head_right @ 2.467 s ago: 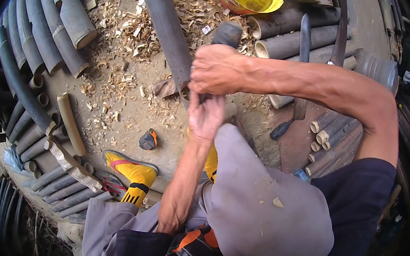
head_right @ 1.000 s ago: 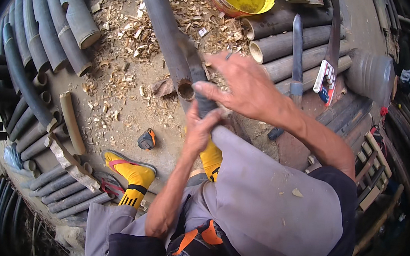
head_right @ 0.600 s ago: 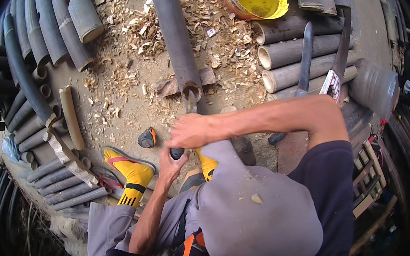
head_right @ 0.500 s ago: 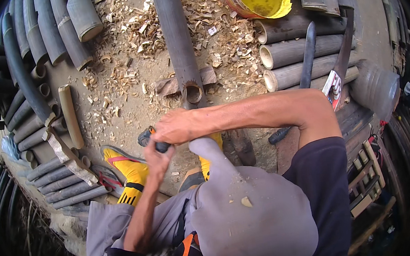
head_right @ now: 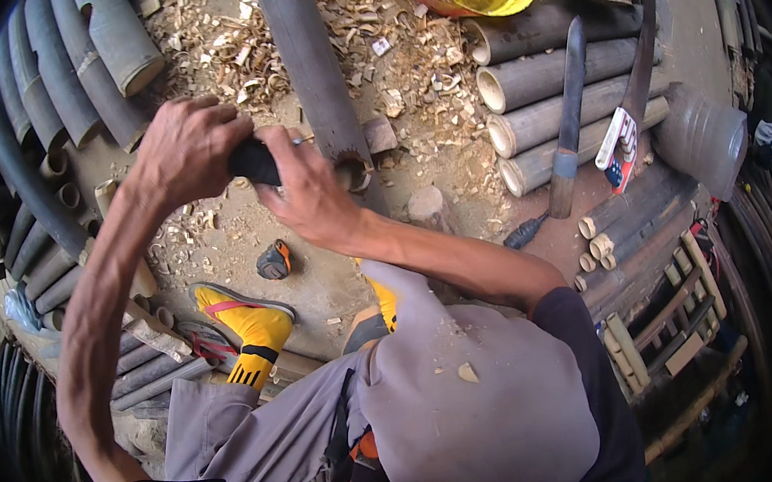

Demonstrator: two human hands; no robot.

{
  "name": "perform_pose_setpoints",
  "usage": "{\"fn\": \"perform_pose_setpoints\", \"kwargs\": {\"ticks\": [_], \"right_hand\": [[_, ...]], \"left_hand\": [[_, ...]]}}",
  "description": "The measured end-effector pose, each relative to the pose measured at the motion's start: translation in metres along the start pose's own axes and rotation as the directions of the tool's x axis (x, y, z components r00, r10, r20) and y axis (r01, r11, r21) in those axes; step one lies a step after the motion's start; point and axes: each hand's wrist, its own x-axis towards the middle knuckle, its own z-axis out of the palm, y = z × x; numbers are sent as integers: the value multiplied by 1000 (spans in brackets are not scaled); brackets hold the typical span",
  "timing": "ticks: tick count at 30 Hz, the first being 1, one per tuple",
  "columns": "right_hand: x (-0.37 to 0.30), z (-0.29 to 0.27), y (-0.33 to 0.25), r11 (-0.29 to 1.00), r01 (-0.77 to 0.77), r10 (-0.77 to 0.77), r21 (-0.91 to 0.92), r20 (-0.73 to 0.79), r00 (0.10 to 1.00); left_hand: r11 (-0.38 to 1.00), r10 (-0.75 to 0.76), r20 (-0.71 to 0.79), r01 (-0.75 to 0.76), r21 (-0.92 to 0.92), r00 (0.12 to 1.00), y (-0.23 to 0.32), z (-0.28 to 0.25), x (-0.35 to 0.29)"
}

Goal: The person sits on the ground surrounded by bamboo poles and uses a machete and a wooden mallet to cut a hole into a bamboo pole. They then use a smaller tool to refine the cut and insert a smaller bamboo piece into the hole.

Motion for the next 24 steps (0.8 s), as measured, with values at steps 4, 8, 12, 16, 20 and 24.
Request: {"fn": "perform_pose_setpoints", "kwargs": {"ticks": [4,8,12,16,20,24], "right_hand": [[-8,10,9,996,-76,59,54,270,961],[-19,-3,18,995,12,56,-97,666,744],[-37,-21,22,966,185,68,-180,869,490],[-40,5,15,981,95,6,-170,513,858],[-24,8,7,1000,-1,-3,17,268,964],[-24,-7,12,979,-24,161,-204,690,706]], "left_hand": [[944,-191,280,254,-208,941,1,29,-35],[666,-482,337,588,-459,809,65,72,-83],[349,-658,292,625,-698,694,158,122,-106],[818,-368,219,427,-385,904,70,74,-96],[960,-198,153,223,-170,968,25,8,-48],[811,-395,192,439,-387,899,65,62,-81]]}}
